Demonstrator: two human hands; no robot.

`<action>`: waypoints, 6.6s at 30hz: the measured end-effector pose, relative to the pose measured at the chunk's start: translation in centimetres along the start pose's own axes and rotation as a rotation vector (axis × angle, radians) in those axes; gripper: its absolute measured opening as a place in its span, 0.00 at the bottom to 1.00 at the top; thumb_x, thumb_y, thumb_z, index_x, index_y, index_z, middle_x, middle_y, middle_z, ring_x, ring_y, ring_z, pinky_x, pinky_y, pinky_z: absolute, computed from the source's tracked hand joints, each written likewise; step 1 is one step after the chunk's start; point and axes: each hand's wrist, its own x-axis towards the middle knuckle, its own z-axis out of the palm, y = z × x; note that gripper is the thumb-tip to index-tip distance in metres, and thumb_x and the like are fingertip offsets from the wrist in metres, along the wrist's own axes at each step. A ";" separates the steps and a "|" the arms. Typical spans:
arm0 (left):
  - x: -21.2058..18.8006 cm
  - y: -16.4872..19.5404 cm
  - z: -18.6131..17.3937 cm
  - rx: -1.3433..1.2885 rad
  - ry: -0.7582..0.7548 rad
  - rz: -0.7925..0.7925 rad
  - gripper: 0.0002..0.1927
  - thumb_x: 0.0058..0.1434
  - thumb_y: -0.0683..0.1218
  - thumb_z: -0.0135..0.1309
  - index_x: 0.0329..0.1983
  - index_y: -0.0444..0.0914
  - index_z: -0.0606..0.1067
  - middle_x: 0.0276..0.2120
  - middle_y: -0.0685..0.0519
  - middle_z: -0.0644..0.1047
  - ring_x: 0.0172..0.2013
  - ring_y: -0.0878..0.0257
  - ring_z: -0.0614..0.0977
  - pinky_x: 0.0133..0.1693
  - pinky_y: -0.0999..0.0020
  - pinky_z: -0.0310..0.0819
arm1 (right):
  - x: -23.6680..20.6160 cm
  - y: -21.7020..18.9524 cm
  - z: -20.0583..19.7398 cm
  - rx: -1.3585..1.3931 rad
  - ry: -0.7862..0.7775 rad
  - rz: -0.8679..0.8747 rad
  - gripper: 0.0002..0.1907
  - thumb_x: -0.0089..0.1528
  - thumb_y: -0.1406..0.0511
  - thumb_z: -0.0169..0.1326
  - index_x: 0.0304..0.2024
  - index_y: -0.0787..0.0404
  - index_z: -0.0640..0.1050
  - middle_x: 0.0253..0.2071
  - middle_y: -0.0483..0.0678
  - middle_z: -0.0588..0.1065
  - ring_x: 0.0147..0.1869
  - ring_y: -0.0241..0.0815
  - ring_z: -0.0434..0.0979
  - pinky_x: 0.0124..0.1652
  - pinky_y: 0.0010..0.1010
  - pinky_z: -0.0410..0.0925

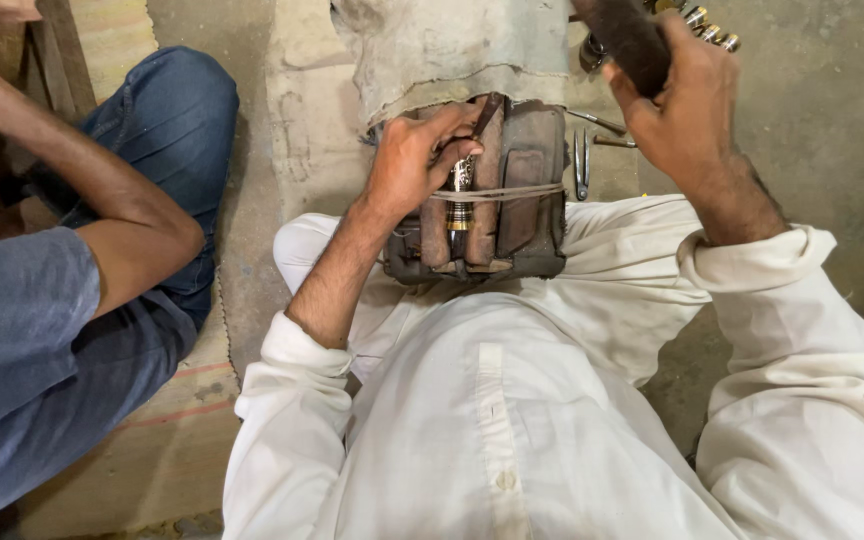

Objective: The person sits cross-legged on the floor with a small brass object held in a leather strap clamp on their lap. They hammer the object with a wooden mallet, periodically repositioning it and using a small punch tool on its surface, continuing the hammering throughout the episode.

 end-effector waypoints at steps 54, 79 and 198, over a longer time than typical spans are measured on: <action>0.2 -0.6 0.0 0.009 0.047 -0.004 0.19 0.63 0.43 0.66 0.56 0.37 0.77 0.43 0.45 0.85 0.42 0.54 0.88 0.43 0.63 0.82 | 0.4 -0.7 -1.1 -0.041 -0.046 0.087 0.16 0.63 0.70 0.65 0.51 0.65 0.77 0.41 0.57 0.77 0.46 0.60 0.78 0.46 0.47 0.70; 0.2 -0.9 -0.1 -0.018 0.079 0.096 0.19 0.63 0.40 0.66 0.57 0.37 0.77 0.44 0.47 0.84 0.45 0.56 0.89 0.44 0.65 0.83 | -0.8 -0.4 -0.9 -0.099 -0.020 -0.071 0.15 0.60 0.74 0.63 0.49 0.64 0.77 0.44 0.56 0.79 0.49 0.60 0.79 0.52 0.47 0.70; 1.0 -0.7 -0.7 -0.032 -0.004 0.023 0.19 0.63 0.42 0.67 0.55 0.37 0.76 0.40 0.48 0.85 0.42 0.58 0.89 0.44 0.65 0.84 | -2.2 -3.0 2.2 0.546 -0.308 0.490 0.23 0.63 0.63 0.65 0.57 0.64 0.75 0.41 0.46 0.77 0.43 0.36 0.79 0.46 0.32 0.72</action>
